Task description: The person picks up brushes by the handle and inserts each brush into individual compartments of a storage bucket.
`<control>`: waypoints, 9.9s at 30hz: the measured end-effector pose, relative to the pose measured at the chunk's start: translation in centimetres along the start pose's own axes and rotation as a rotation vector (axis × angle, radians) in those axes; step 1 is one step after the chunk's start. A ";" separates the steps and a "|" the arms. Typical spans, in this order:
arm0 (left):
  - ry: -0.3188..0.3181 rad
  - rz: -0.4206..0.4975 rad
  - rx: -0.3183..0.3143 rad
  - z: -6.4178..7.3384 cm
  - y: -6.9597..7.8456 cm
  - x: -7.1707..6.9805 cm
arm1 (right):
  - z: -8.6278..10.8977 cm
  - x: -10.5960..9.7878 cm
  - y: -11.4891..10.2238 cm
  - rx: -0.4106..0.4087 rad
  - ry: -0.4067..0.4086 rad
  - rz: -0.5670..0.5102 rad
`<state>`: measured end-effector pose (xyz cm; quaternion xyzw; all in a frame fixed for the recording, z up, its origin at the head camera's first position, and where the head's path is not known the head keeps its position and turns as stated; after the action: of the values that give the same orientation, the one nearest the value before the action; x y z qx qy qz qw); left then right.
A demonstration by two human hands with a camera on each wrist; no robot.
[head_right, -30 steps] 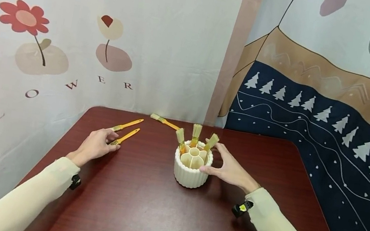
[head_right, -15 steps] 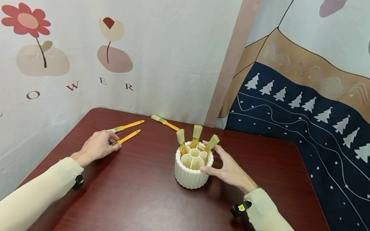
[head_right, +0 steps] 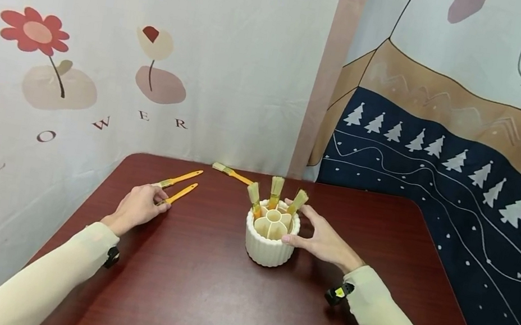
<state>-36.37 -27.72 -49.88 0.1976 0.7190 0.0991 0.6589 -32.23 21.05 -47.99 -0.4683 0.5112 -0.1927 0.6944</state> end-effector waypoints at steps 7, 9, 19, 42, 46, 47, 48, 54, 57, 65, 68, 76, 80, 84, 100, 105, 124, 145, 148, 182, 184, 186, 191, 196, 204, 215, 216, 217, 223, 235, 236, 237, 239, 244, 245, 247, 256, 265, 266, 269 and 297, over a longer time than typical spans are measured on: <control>0.009 -0.003 0.009 0.1 0.1 0.2 | 0.4 0.1 -0.3 -0.008 0.006 0.013; 0.003 0.001 0.006 0.1 0.1 0.3 | 0.5 0.1 -0.4 -0.004 0.004 0.012; 0.021 0.033 0.004 0.3 0.4 0.0 | 0.7 0.2 -0.7 -0.008 0.023 0.026; 0.126 0.120 0.072 1.4 2.9 -1.4 | 1.1 0.2 -1.1 0.012 0.108 0.120; 0.148 0.138 0.089 1.7 3.5 -1.4 | 1.2 0.3 -1.1 0.022 0.128 0.126; 0.157 0.139 0.099 1.7 3.7 -1.5 | 1.2 0.4 -1.1 0.025 0.134 0.126; 0.168 0.140 0.110 1.8 4.0 -1.5 | 1.2 0.4 -1.1 0.027 0.141 0.127; 0.218 0.151 0.162 2.3 5.3 -1.9 | 1.0 0.5 -1.5 0.014 0.170 0.155; 0.244 0.161 0.192 2.4 6.2 -2.1 | 0.9 0.5 -1.7 0.004 0.184 0.162; 0.306 0.175 0.300 3.0 9.0 -2.8 | 1.1 0.8 -2.1 0.026 0.215 0.173; 0.311 0.181 0.322 3.2 9.9 -3.0 | 1.2 0.9 -2.2 0.024 0.220 0.171; 0.349 0.186 0.385 3.9 12.0 -3.6 | 1.4 1.1 -2.4 0.029 0.246 0.172; 0.397 0.199 0.439 4.3 13.1 -4.2 | 1.4 1.2 -2.8 0.036 0.259 0.166; 0.447 0.227 0.500 4.8 14.0 -4.7 | 1.5 1.4 -3.0 0.052 0.271 0.166; 0.495 0.254 0.599 6.4 16.5 -5.9 | 2.1 1.8 -3.2 0.101 0.325 0.233; 0.516 0.272 0.648 6.8 17.2 -6.1 | 2.1 1.8 -3.4 0.108 0.345 0.263; 0.427 0.287 0.713 7.8 19.8 -6.3 | 2.5 2.2 -3.9 0.124 0.383 0.291; 0.223 0.588 0.352 4.2 19.9 -4.2 | 2.5 2.3 -3.6 0.141 0.375 0.274; 0.190 0.686 0.316 3.6 19.9 -3.5 | 2.6 2.3 -3.7 0.146 0.371 0.271; -0.001 0.502 0.364 1.8 23.3 1.5 | 2.6 2.5 -3.9 0.151 0.375 0.288; -0.004 0.491 0.361 1.8 23.3 1.6 | 2.6 2.5 -4.0 0.148 0.375 0.292; -0.004 0.483 0.363 1.9 23.3 1.6 | 2.6 2.5 -4.0 0.147 0.375 0.294; -0.012 0.475 0.359 1.9 23.3 1.8 | 2.6 2.6 -4.0 0.152 0.375 0.289; -0.024 0.488 0.353 2.0 22.9 1.8 | 2.6 2.7 -3.9 0.148 0.377 0.290; -0.042 0.516 0.368 1.9 21.3 1.5 | 2.7 2.7 -3.9 0.175 0.373 0.274; 0.078 0.418 0.323 -0.2 14.1 -0.8 | 3.0 2.8 -4.2 0.186 0.395 0.297; 0.095 0.392 0.316 -0.5 13.3 -1.0 | 3.0 2.8 -4.3 0.183 0.396 0.299; 0.114 0.368 0.309 -0.8 12.5 -1.2 | 3.0 2.8 -4.3 0.179 0.397 0.302; 0.162 0.250 0.238 -2.1 7.7 -1.6 | 2.9 2.8 -4.5 0.164 0.375 0.314; 0.128 0.131 0.076 -2.9 1.5 -1.4 | 2.7 0.4 -3.0 0.078 0.216 0.204; 0.127 0.128 0.065 -2.9 1.1 -1.4 | 2.6 0.1 -2.8 0.069 0.197 0.181; 0.127 0.124 0.055 -2.9 0.7 -1.5 | 2.5 -0.2 -2.6 0.057 0.181 0.161; 0.128 0.120 0.035 -3.0 0.0 -1.5 | 2.2 -0.5 -2.3 0.034 0.145 0.126; 0.109 0.113 -0.021 -3.2 -1.7 -1.2 | 1.8 -1.1 -1.5 0.015 0.063 0.086; 0.099 0.111 -0.032 -3.3 -2.0 -1.2 | 1.8 -1.1 -1.4 0.014 0.051 0.080; 0.087 0.104 -0.045 -3.5 -2.4 -1.1 | 1.6 -1.2 -1.2 0.012 0.031 0.069; 0.066 0.106 -0.086 -4.3 -3.4 -0.6 | 0.9 -1.2 -0.5 0.013 -0.007 0.009; 0.091 0.094 -0.079 -5.0 -3.8 -0.3 | 0.6 -1.2 -0.3 0.022 0.000 0.019; 0.092 0.093 -0.082 -5.0 -3.8 -0.3 | 0.6 -1.2 -0.3 0.023 0.001 0.021; 0.093 0.095 -0.095 -5.0 -3.7 -0.2 | 0.6 -1.2 -0.5 0.018 0.009 0.030; 0.225 0.133 0.012 -3.7 -1.6 -3.1 | 1.0 -0.9 -1.0 0.044 0.105 0.057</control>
<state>-40.12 -30.00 -47.24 0.2363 0.7742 0.1599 0.5649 -31.43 21.66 -46.64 -0.4274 0.5557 -0.2081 0.6820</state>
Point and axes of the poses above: each hand's wrist, its own z-axis away from the middle knuckle, its own x-axis out of the palm, y = z × x, the point moved 6 cm from there along -z, towards the middle knuckle, and after that the axes turned 5 degrees about x, right-handed, at the moved point
